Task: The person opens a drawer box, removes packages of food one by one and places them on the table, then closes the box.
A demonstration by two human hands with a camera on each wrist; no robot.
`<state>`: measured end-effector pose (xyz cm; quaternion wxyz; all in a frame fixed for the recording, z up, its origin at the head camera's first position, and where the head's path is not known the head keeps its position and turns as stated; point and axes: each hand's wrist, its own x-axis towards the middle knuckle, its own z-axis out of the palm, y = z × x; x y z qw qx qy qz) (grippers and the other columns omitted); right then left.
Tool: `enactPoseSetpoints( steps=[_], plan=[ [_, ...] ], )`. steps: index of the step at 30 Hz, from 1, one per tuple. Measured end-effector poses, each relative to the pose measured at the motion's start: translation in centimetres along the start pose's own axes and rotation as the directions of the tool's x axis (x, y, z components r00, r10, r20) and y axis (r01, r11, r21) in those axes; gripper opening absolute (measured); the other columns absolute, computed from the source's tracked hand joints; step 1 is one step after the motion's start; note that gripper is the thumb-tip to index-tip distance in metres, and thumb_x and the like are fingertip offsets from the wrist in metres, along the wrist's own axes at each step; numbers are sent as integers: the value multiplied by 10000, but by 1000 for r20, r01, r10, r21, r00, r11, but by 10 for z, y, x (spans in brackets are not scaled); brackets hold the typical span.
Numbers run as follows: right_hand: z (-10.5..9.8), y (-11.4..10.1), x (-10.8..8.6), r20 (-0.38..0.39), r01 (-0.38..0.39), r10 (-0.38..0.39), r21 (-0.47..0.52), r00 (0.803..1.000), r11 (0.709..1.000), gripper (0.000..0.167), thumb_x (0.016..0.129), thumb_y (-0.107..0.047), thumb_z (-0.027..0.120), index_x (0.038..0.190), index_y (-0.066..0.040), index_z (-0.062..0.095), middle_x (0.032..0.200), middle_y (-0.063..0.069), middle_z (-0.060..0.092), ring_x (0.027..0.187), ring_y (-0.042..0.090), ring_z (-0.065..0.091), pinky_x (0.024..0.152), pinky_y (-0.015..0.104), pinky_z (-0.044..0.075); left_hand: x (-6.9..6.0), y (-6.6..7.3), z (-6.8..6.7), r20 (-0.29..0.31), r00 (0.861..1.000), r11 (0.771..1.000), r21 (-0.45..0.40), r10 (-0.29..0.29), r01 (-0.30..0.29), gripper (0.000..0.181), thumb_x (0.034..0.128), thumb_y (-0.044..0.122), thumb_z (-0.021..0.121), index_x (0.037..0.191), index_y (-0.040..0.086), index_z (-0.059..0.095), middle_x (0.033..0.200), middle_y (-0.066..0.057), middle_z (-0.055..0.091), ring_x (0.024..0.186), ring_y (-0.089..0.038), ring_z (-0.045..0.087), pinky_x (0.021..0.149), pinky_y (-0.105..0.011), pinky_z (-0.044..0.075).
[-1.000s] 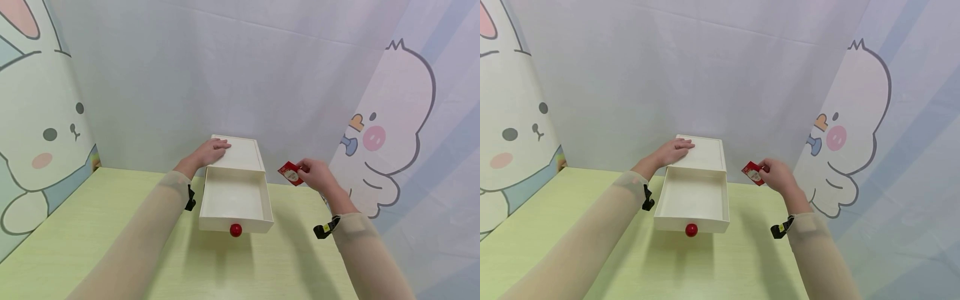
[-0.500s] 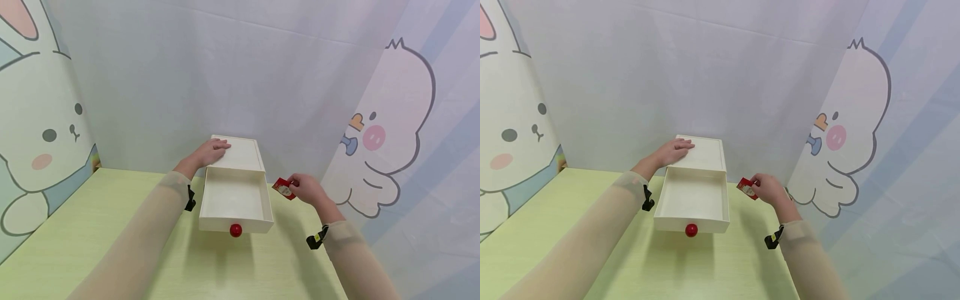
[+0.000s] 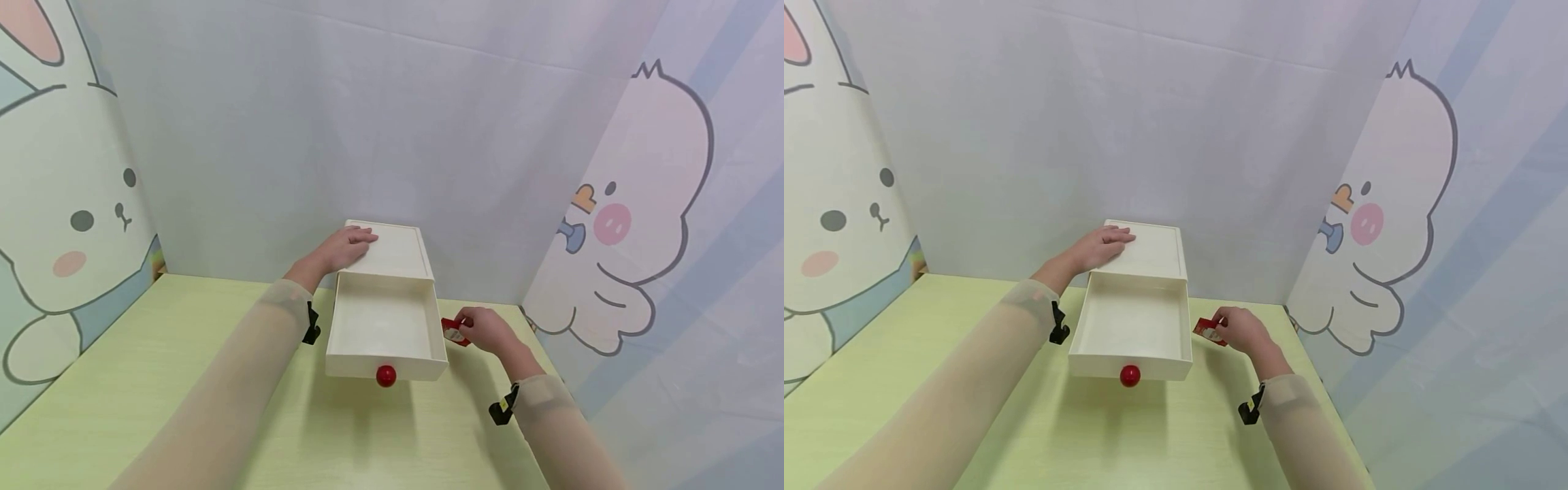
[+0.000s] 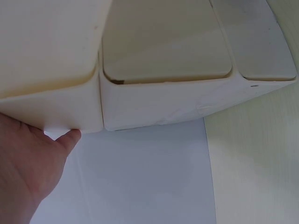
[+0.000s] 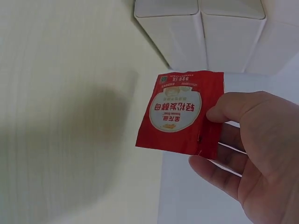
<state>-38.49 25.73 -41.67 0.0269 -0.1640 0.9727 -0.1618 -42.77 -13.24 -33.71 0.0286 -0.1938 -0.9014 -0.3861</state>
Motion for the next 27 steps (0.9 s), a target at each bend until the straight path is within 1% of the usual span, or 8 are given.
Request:
enactPoseSetpoints(
  steps=[6, 12, 14, 18, 20, 22, 25, 27],
  plan=[
    [17, 4, 0, 50, 25, -26, 16, 998, 1000, 144, 978, -91, 680, 1036, -154, 797, 897, -8, 745, 783, 148, 630, 696, 323, 522, 1, 0, 1, -6, 1000, 1000, 7, 2, -2, 537, 1127, 288, 386, 1601, 130, 584, 1790, -60, 379, 1724, -326, 167, 1407, -547, 117],
    [32, 4, -3, 104, 87, -89, 18, 991, 996, 209, 961, -18, 675, 966, -179, 809, 937, -21, 769, 858, 129, 637, 791, 346, 550, 1, -1, 1, -4, 1000, 1000, 10, 0, 0, 540, 1127, 290, 384, 1604, 130, 580, 1791, -61, 377, 1725, -329, 163, 1407, -546, 113],
    [38, 5, -4, 110, 110, -111, 14, 988, 994, 210, 950, -10, 690, 950, -184, 808, 921, -38, 767, 847, 114, 624, 787, 336, 539, 1, -1, 1, -3, 1000, 1000, 9, -2, 2, 541, 1126, 292, 385, 1605, 132, 579, 1792, -59, 376, 1726, -327, 160, 1407, -548, 112],
    [49, 6, -2, 103, 121, -121, 12, 987, 993, 170, 971, -75, 737, 906, -219, 799, 813, -92, 697, 758, 90, 554, 727, 298, 469, 0, -1, 1, -1, 1000, 1000, 1, -1, 1, 544, 1123, 292, 383, 1605, 132, 580, 1791, -59, 378, 1727, -326, 155, 1407, -549, 111],
    [54, 6, 0, 83, 122, -122, 5, 989, 993, 151, 988, -125, 761, 884, -228, 798, 768, -106, 656, 723, 80, 530, 707, 288, 450, 0, 0, 1, -3, 1000, 1000, -4, 3, -3, 542, 1124, 287, 385, 1604, 127, 580, 1789, -64, 381, 1726, -329, 158, 1407, -547, 112],
    [58, 5, 2, 59, 136, -135, -19, 989, 990, 146, 995, -164, 768, 858, -212, 781, 736, -97, 619, 694, 86, 511, 687, 292, 442, 0, 0, 1, -4, 1000, 1000, -2, 4, -4, 538, 1127, 284, 386, 1603, 124, 580, 1788, -69, 383, 1724, -331, 165, 1407, -546, 117],
    [63, 3, 6, 30, 148, -147, -59, 989, 987, 136, 999, -174, 759, 864, -190, 765, 738, -70, 621, 696, 105, 503, 696, 315, 457, -1, 0, 0, -7, 1000, 1000, 6, 5, -5, 533, 1130, 283, 390, 1602, 125, 582, 1785, -69, 389, 1721, -328, 179, 1406, -542, 125],
    [66, 1, 8, 25, 138, -136, -73, 990, 988, 107, 1005, -174, 752, 899, -167, 762, 776, -41, 658, 721, 125, 517, 720, 341, 480, -1, 1, 0, -9, 1000, 1000, 18, 7, -7, 535, 1130, 284, 386, 1601, 124, 583, 1783, -73, 392, 1718, -334, 189, 1405, -543, 132]
  ],
)
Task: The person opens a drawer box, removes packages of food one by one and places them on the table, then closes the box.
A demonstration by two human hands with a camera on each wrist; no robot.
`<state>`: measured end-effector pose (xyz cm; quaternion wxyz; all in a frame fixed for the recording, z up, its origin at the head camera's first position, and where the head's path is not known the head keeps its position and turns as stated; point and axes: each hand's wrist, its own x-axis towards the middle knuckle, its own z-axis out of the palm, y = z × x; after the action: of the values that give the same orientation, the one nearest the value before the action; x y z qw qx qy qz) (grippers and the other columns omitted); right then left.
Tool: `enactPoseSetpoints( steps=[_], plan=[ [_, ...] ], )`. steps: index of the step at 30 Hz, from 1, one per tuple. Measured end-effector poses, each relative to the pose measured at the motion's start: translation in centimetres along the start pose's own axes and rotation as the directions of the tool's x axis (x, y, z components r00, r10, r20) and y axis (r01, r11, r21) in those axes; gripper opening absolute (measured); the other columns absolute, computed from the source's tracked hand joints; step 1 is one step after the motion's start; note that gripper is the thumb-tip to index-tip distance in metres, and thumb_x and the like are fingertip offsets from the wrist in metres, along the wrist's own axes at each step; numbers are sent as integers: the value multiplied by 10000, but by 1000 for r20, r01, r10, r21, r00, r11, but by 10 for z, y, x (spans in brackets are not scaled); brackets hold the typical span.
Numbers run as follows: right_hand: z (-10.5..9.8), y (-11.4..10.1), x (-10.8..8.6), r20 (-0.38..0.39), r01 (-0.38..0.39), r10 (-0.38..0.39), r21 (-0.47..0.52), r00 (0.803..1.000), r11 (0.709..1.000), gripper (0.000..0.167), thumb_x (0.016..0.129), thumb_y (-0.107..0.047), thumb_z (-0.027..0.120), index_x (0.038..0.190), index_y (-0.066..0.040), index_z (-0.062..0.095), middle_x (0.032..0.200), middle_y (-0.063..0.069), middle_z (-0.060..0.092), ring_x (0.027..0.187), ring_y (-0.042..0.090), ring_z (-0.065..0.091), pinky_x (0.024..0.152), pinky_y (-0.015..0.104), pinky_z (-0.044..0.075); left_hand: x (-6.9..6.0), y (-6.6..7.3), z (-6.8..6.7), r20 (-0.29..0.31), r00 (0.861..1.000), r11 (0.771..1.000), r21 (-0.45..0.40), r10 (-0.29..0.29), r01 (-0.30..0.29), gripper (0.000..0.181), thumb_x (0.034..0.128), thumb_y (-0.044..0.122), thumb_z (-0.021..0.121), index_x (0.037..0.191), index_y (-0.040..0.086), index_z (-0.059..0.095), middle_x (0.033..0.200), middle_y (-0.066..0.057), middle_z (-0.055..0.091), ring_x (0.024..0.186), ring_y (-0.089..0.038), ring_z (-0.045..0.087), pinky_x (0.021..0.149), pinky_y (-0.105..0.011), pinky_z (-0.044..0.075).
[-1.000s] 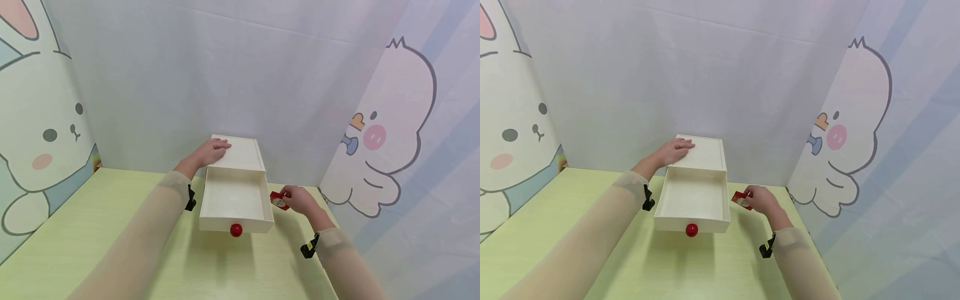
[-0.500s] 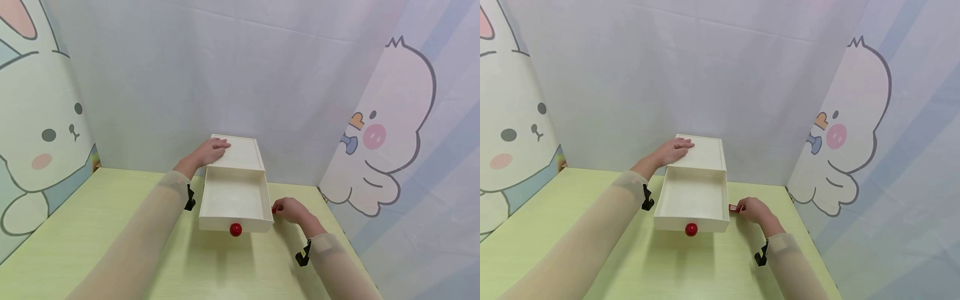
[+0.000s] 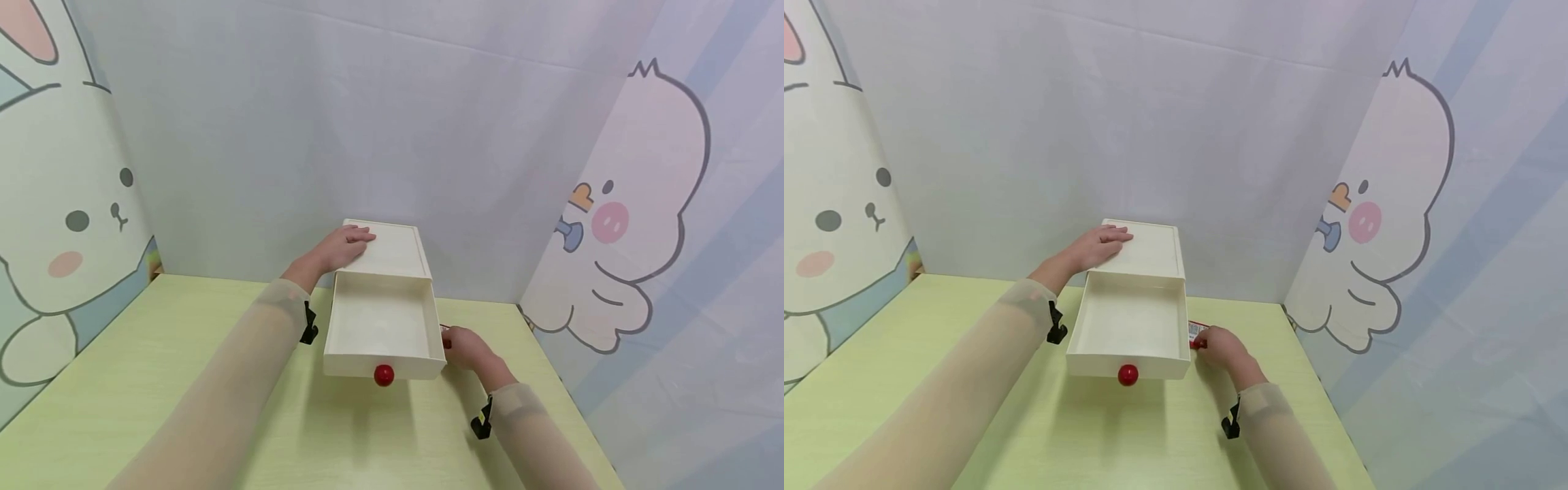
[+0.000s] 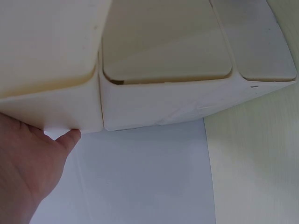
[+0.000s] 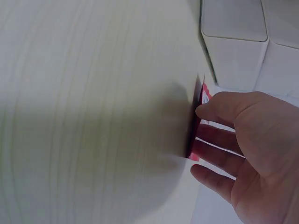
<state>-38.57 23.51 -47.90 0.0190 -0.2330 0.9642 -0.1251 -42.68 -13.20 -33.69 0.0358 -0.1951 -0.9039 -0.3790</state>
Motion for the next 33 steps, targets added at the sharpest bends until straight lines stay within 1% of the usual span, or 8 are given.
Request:
enactPoseSetpoints(
  steps=[3, 7, 11, 14, 18, 20, 27, 33],
  plan=[
    [2, -4, 2, 2, -42, 42, 6, 999, 999, 49, 1006, -165, 754, 971, -140, 777, 884, 13, 739, 798, 156, 573, 808, 392, 540, 1, 0, 1, 0, 1000, 1000, 3, 2, -2, 535, 1130, 285, 386, 1601, 125, 583, 1782, -73, 393, 1716, -334, 193, 1404, -544, 135],
    [2, -9, 5, 1, -91, 91, 25, 996, 996, 55, 998, -136, 749, 1024, -96, 776, 1007, 102, 791, 863, 207, 636, 881, 454, 583, 1, -1, 1, 4, 1000, 1000, -3, -6, 6, 533, 1137, 294, 383, 1608, 137, 576, 1791, -61, 379, 1722, -327, 172, 1405, -552, 121],
    [3, -9, 13, 15, -123, 123, 26, 992, 992, 86, 1009, -125, 726, 1073, -80, 761, 1052, 123, 795, 876, 226, 636, 873, 449, 576, 1, -2, -1, 6, 1000, 1000, -12, -14, 14, 525, 1148, 293, 381, 1616, 139, 566, 1799, -59, 362, 1728, -326, 148, 1407, -557, 106],
    [6, -6, 20, 33, -144, 143, 31, 989, 989, 144, 1025, -149, 722, 1154, -103, 767, 1118, 119, 801, 929, 219, 657, 919, 451, 583, 0, -3, -1, 6, 1000, 1000, -15, -17, 18, 519, 1152, 285, 381, 1614, 139, 568, 1798, -60, 363, 1730, -326, 142, 1407, -555, 102],
    [7, -4, 24, 43, -164, 161, 71, 986, 984, 262, 1028, -167, 720, 1282, -106, 742, 1234, 150, 791, 1078, 270, 715, 1040, 523, 590, 0, -2, -1, 9, 1000, 1000, -16, -19, 19, 523, 1148, 294, 383, 1612, 143, 572, 1797, -54, 366, 1730, -327, 141, 1407, -559, 99],
    [7, -4, 25, 45, -169, 166, 91, 985, 981, 318, 1016, -174, 733, 1325, -98, 716, 1273, 166, 779, 1149, 307, 723, 1075, 551, 580, 0, -2, -1, 11, 1000, 1000, -16, -19, 19, 529, 1145, 298, 382, 1615, 144, 568, 1798, -54, 364, 1731, -330, 136, 1407, -561, 95],
    [9, -1, 30, 75, -195, 185, 161, 980, 967, 435, 1004, -197, 759, 1412, -96, 650, 1387, 189, 734, 1331, 365, 675, 1173, 568, 528, 1, -2, 0, 9, 1000, 1000, -8, -10, 10, 528, 1146, 287, 376, 1616, 137, 564, 1796, -65, 365, 1727, -337, 149, 1408, -556, 90],
    [9, -1, 30, 101, -212, 193, 231, 976, 950, 639, 972, -252, 816, 1538, -124, 549, 1481, 189, 680, 1401, 388, 634, 1209, 617, 489, 0, -1, 0, 12, 1000, 1000, -18, -16, 16, 524, 1147, 278, 379, 1615, 133, 564, 1798, -66, 362, 1728, -333, 147, 1408, -555, 91]
  ],
)
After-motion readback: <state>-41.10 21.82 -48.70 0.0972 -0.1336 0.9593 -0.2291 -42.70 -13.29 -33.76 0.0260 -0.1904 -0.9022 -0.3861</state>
